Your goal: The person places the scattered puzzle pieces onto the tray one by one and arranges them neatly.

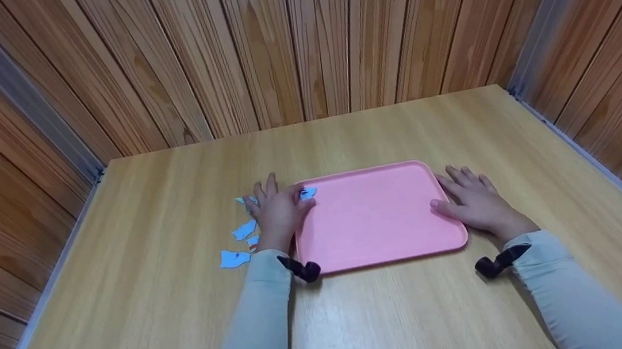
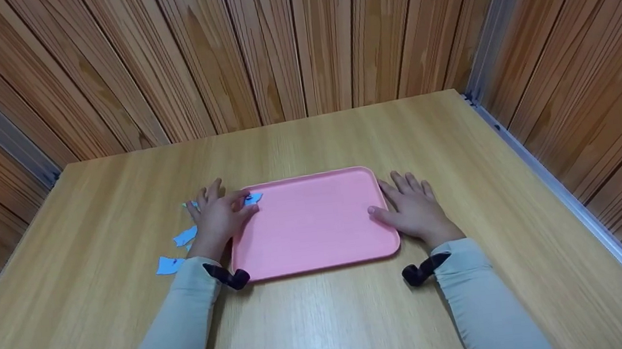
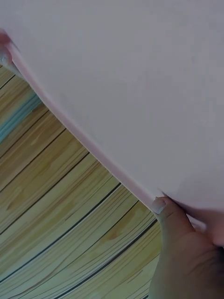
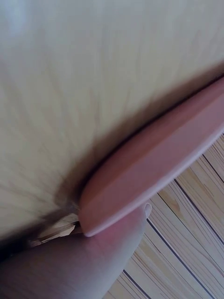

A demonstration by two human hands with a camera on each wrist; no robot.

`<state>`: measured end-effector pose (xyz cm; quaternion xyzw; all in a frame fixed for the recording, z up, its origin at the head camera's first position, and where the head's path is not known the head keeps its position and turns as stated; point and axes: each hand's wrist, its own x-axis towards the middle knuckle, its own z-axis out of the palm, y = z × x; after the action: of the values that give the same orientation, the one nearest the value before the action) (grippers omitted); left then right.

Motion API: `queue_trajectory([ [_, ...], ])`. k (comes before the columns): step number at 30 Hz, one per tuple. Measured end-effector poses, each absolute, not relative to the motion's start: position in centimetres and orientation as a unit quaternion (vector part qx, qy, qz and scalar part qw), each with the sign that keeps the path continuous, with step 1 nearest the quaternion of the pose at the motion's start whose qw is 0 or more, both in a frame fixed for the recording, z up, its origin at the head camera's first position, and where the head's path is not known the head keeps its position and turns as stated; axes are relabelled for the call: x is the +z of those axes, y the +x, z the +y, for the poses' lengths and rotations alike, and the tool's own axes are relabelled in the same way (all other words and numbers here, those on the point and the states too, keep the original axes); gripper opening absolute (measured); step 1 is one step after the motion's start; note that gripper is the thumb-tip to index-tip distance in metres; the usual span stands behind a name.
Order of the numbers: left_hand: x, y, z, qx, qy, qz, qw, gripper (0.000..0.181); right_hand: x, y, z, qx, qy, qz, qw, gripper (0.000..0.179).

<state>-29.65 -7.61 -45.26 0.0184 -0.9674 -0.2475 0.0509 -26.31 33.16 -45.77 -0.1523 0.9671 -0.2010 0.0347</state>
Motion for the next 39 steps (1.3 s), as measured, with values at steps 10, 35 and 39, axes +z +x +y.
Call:
queue_trajectory([
  [10,-45.2,-29.6,-7.9,-0.214,0.019,-0.975,0.054,0.054,-45.5,-26.4,32.9,-0.202,-0.148,0.967,0.037,0.086],
  [35,-44.3,-28.9,-14.7,-0.322,0.009,-0.942,0.093,0.053,-45.5,-26.3,33.0,-0.207,-0.148,0.966,0.038,0.087],
  [39,-44.6,-28.8,-15.6,-0.319,0.025,-0.944,0.083,0.057,-45.7,-26.2,33.0,-0.203,-0.148,0.967,0.032,0.086],
])
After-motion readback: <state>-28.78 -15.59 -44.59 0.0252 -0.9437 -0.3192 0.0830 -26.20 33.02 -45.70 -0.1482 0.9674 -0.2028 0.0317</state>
